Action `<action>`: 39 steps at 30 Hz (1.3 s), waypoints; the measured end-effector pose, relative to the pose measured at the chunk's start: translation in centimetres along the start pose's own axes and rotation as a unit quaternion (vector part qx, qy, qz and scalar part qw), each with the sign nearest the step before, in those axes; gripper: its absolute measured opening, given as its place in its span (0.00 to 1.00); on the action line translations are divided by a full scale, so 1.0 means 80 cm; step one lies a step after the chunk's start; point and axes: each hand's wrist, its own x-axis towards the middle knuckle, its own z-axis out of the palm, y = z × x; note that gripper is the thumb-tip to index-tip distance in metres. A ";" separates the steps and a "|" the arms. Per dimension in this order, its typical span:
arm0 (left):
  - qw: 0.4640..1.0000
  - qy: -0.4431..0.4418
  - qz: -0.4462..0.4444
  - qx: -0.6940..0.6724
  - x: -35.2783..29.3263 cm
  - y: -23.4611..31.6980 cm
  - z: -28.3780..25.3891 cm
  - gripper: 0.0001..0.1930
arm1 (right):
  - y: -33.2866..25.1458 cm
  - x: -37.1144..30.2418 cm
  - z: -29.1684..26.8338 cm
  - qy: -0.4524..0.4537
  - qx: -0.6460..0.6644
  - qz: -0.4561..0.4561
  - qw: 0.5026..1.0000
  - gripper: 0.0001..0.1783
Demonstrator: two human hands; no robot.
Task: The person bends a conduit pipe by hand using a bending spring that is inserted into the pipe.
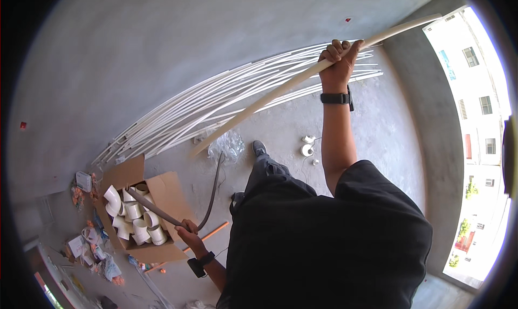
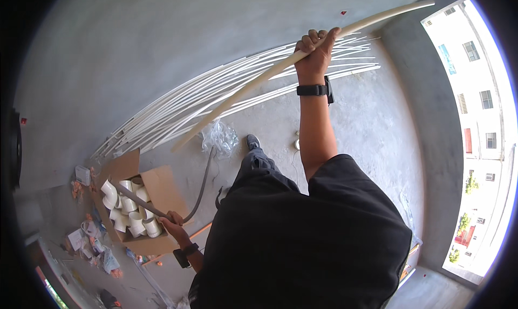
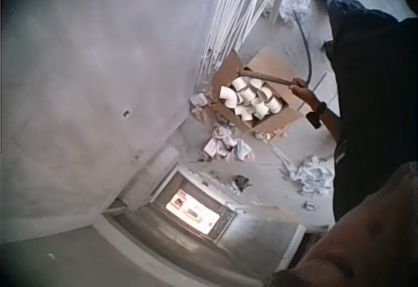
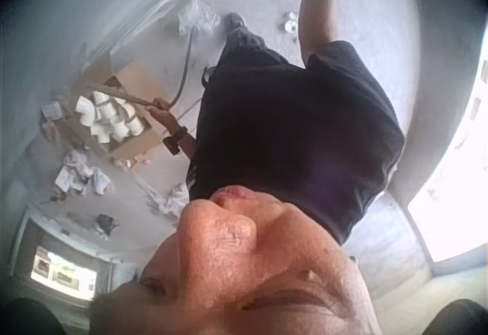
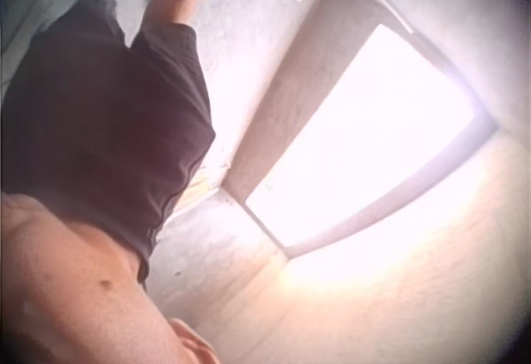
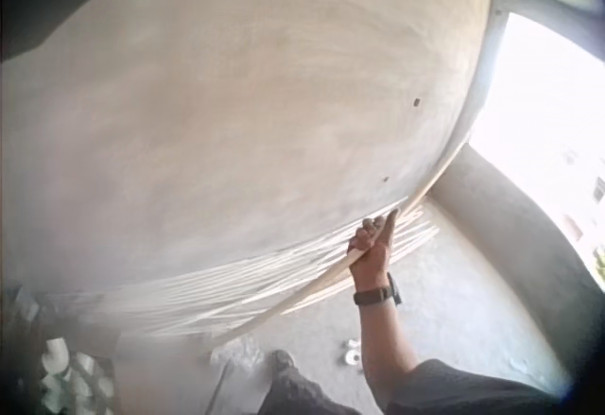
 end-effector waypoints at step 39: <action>0.947 0.118 -0.062 0.293 -0.143 0.014 -0.100 0.33 | 0.052 0.098 0.001 -0.010 0.132 0.223 0.966 0.41</action>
